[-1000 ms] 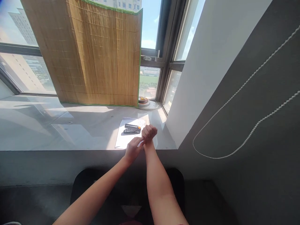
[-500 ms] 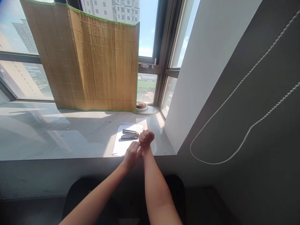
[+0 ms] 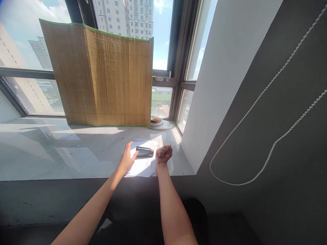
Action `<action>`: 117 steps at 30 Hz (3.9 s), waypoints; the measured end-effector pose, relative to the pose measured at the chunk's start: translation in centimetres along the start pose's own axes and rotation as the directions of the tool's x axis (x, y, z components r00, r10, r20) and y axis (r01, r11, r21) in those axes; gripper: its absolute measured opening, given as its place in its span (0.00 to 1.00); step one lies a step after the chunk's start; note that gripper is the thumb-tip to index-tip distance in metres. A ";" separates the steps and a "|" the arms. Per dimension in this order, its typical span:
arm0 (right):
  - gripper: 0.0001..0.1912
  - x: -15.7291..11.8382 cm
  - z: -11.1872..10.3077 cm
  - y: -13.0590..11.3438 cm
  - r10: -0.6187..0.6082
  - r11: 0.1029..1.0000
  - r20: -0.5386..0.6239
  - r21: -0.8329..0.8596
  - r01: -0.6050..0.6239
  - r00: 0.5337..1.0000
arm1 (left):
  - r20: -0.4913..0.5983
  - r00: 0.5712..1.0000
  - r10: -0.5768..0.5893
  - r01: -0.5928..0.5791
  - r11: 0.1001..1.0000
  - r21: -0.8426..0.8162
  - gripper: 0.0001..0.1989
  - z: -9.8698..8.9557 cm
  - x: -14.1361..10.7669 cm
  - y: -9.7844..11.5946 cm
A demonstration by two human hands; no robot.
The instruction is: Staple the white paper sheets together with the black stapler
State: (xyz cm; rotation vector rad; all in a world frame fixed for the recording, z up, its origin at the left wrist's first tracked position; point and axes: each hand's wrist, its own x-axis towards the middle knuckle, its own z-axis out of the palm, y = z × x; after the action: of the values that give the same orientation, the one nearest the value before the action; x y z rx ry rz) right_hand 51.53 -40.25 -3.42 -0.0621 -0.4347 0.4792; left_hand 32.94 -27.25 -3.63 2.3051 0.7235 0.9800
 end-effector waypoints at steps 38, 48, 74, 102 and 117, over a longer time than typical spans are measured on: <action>0.10 -0.3 -1.8 4.5 -0.168 0.235 -0.088 -0.971 -0.047 0.982 | 0.252 0.772 -0.584 0.427 0.182 -0.886 0.32 -2.1 1.0 -3.6; 0.08 -0.4 -1.1 4.0 -0.239 0.157 -0.056 -0.987 -0.018 0.969 | 0.353 0.713 -0.606 0.319 -0.169 -0.933 0.34 -2.8 1.3 -3.3; 0.15 0.5 -0.4 2.5 0.547 -0.043 0.188 -0.967 0.252 0.816 | 0.353 0.694 -0.627 0.268 -0.230 -0.935 0.27 -2.6 1.2 -3.3; 0.13 -3.9 2.4 5.4 0.122 -0.211 0.469 -0.849 0.484 0.875 | 0.269 0.708 -0.653 0.205 -0.175 -0.963 0.13 -2.1 1.0 -2.9; 0.17 -3.3 5.6 6.0 0.557 0.077 0.700 -0.579 0.812 0.446 | 0.141 0.927 -0.348 0.278 0.382 -0.881 0.10 -1.7 0.1 -1.0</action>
State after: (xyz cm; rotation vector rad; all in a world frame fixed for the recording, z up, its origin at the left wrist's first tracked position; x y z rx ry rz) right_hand 43.94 -36.65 -0.55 -1.2748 -1.9217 -0.2999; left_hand 31.49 -26.04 -3.15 1.1204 0.4464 0.9267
